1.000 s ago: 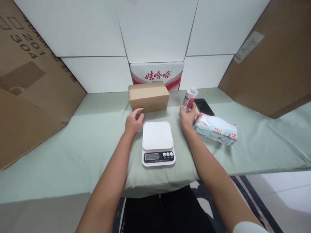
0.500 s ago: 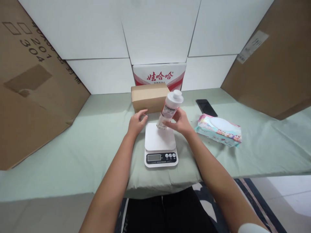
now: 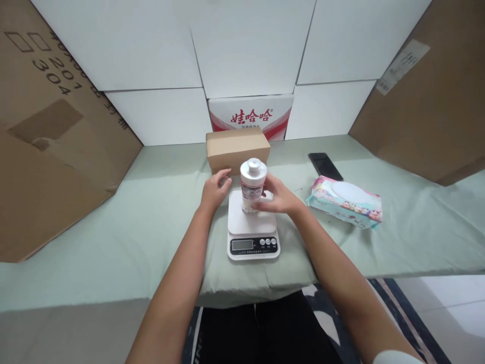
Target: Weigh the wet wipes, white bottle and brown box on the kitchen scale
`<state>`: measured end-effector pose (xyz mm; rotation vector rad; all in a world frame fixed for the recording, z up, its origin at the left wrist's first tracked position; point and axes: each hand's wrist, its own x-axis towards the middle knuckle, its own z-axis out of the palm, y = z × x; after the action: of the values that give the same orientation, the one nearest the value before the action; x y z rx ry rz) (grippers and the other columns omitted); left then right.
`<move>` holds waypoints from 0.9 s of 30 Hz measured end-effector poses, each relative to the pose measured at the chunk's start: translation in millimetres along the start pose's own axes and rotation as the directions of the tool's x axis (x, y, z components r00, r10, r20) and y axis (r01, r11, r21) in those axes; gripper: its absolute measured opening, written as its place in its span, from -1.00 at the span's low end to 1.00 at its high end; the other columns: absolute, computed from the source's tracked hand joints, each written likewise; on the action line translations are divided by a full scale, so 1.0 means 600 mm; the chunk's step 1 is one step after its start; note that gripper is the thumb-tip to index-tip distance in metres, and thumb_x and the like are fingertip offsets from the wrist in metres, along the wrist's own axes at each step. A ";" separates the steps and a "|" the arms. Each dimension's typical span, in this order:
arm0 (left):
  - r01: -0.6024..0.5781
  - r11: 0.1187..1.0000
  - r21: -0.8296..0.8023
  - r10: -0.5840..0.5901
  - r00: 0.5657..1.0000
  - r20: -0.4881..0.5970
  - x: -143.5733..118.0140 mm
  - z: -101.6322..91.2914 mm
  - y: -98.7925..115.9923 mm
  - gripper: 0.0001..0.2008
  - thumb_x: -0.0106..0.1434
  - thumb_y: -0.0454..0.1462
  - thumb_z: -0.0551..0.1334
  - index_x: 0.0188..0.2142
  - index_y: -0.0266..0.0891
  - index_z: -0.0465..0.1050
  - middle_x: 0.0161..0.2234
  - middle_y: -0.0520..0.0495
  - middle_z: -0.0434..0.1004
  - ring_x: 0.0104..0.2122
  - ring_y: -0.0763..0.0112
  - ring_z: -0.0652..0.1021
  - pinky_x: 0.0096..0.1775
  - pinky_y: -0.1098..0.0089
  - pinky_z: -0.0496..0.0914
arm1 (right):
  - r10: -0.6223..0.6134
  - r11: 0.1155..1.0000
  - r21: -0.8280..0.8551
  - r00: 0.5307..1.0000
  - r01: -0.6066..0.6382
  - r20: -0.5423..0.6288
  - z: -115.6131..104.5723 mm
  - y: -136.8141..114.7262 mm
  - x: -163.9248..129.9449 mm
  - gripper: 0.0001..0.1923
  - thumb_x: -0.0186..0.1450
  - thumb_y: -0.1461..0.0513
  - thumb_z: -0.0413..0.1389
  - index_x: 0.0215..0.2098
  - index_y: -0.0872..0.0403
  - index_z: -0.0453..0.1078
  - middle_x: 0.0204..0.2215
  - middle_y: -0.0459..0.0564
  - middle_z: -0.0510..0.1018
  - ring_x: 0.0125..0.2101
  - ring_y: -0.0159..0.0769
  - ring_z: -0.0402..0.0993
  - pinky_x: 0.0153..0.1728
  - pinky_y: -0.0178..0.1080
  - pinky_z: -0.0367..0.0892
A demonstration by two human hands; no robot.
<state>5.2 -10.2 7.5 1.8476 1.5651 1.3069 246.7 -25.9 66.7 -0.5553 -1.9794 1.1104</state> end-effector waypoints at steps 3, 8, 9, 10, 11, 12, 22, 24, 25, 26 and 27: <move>0.021 1.000 0.002 -0.021 0.999 -0.026 0.000 -0.001 0.001 -0.63 0.30 -0.19 0.22 0.06 -0.19 0.59 -0.01 -0.15 0.70 -0.06 0.19 0.64 -0.01 0.21 0.50 | -0.063 0.994 0.070 0.971 0.081 -0.232 -0.030 0.005 0.002 -0.27 0.18 -0.11 0.33 0.22 -0.11 0.30 0.02 0.03 0.54 -0.37 -0.35 0.33 -0.41 -0.26 0.29; 0.026 1.000 0.011 -0.025 0.999 -0.043 -0.001 -0.004 0.004 -0.62 0.28 -0.19 0.21 0.05 -0.17 0.59 -0.03 -0.14 0.71 -0.09 0.21 0.64 -0.04 0.22 0.51 | -0.037 0.992 0.077 0.798 0.103 -0.602 -0.077 0.034 -0.001 -0.47 0.27 -0.21 0.15 0.06 -0.12 0.38 -0.14 -0.02 0.60 -0.52 -0.41 0.18 -0.52 -0.27 0.13; 0.020 1.000 0.009 -0.019 0.999 -0.046 -0.001 -0.005 0.005 -0.63 0.29 -0.19 0.21 0.04 -0.17 0.59 -0.03 -0.14 0.71 -0.08 0.20 0.64 -0.04 0.22 0.51 | -0.031 0.990 0.087 0.778 0.110 -0.628 -0.082 0.039 -0.002 -0.52 0.29 -0.18 0.15 0.02 -0.12 0.40 -0.19 -0.04 0.60 -0.54 -0.42 0.16 -0.54 -0.28 0.10; 0.013 1.000 0.007 -0.013 0.999 -0.049 -0.001 -0.005 0.004 -0.63 0.29 -0.18 0.21 0.04 -0.17 0.59 -0.03 -0.14 0.71 -0.08 0.20 0.64 -0.04 0.22 0.51 | -0.031 0.987 0.101 0.767 0.124 -0.641 -0.084 0.043 -0.003 -0.57 0.30 -0.15 0.17 -0.02 -0.11 0.42 -0.24 -0.05 0.61 -0.55 -0.43 0.14 -0.55 -0.29 0.08; 0.009 1.000 0.007 -0.008 0.999 -0.051 -0.001 -0.005 0.004 -0.63 0.29 -0.18 0.20 0.04 -0.17 0.59 -0.04 -0.13 0.71 -0.08 0.20 0.64 -0.04 0.23 0.51 | -0.033 0.983 0.117 0.767 0.139 -0.641 -0.084 0.045 -0.004 -0.61 0.30 -0.12 0.19 -0.05 -0.10 0.44 -0.28 -0.07 0.61 -0.56 -0.44 0.13 -0.56 -0.29 0.06; 0.007 1.000 0.009 -0.006 0.999 -0.054 -0.001 -0.005 0.004 -0.64 0.29 -0.18 0.20 0.03 -0.17 0.59 -0.05 -0.13 0.71 -0.08 0.20 0.64 -0.04 0.23 0.51 | -0.032 0.980 0.133 0.779 0.147 -0.626 -0.083 0.045 -0.005 -0.64 0.30 -0.10 0.21 -0.07 -0.09 0.46 -0.31 -0.08 0.61 -0.57 -0.44 0.12 -0.55 -0.29 0.05; 0.019 1.000 0.020 -0.018 0.998 -0.058 -0.001 -0.004 0.005 -0.65 0.29 -0.18 0.21 0.01 -0.19 0.60 -0.08 -0.13 0.72 -0.13 0.25 0.64 -0.14 0.30 0.49 | 0.067 0.988 0.142 0.997 -0.062 -0.033 -0.025 0.017 0.002 -0.43 0.14 -0.06 0.41 0.01 0.03 0.49 -0.34 -0.07 0.58 -0.49 -0.42 0.28 -0.49 -0.31 0.20; 0.021 1.000 0.021 -0.019 0.998 -0.055 -0.001 -0.004 0.007 -0.65 0.28 -0.19 0.20 0.00 -0.19 0.60 -0.08 -0.13 0.72 -0.14 0.25 0.64 -0.14 0.30 0.49 | 0.048 0.992 0.113 0.998 -0.052 0.038 -0.021 0.012 0.003 -0.48 0.14 -0.01 0.42 -0.04 0.05 0.48 -0.41 -0.13 0.50 -0.53 -0.47 0.19 -0.53 -0.33 0.16; 0.021 1.000 0.019 -0.020 0.998 -0.053 -0.001 -0.004 0.008 -0.65 0.28 -0.19 0.20 0.00 -0.19 0.60 -0.07 -0.13 0.72 -0.13 0.25 0.64 -0.14 0.30 0.49 | 0.042 0.994 0.096 0.997 -0.049 0.068 -0.019 0.010 0.003 -0.51 0.14 0.01 0.41 -0.07 0.06 0.47 -0.42 -0.14 0.47 -0.54 -0.47 0.17 -0.54 -0.34 0.15; 0.022 1.000 0.016 -0.022 0.998 -0.051 -0.001 -0.005 0.008 -0.65 0.28 -0.19 0.20 0.00 -0.19 0.60 -0.07 -0.13 0.72 -0.13 0.24 0.64 -0.14 0.29 0.49 | 0.042 0.996 0.079 0.994 -0.050 0.099 -0.018 0.008 0.003 -0.54 0.15 0.04 0.41 -0.08 0.06 0.47 -0.43 -0.15 0.45 -0.54 -0.47 0.17 -0.54 -0.34 0.16; 0.023 1.000 0.013 -0.022 0.998 -0.050 -0.002 -0.005 0.009 -0.65 0.28 -0.19 0.21 0.01 -0.18 0.60 -0.07 -0.13 0.72 -0.13 0.24 0.64 -0.14 0.29 0.50 | 0.046 0.996 0.063 0.991 -0.055 0.129 -0.016 0.007 0.003 -0.57 0.16 0.06 0.40 -0.09 0.06 0.47 -0.43 -0.15 0.44 -0.53 -0.47 0.18 -0.54 -0.34 0.17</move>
<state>5.9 -13.4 12.6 1.8131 1.6190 1.3461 253.4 -17.7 66.9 -0.5126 -2.0386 1.2666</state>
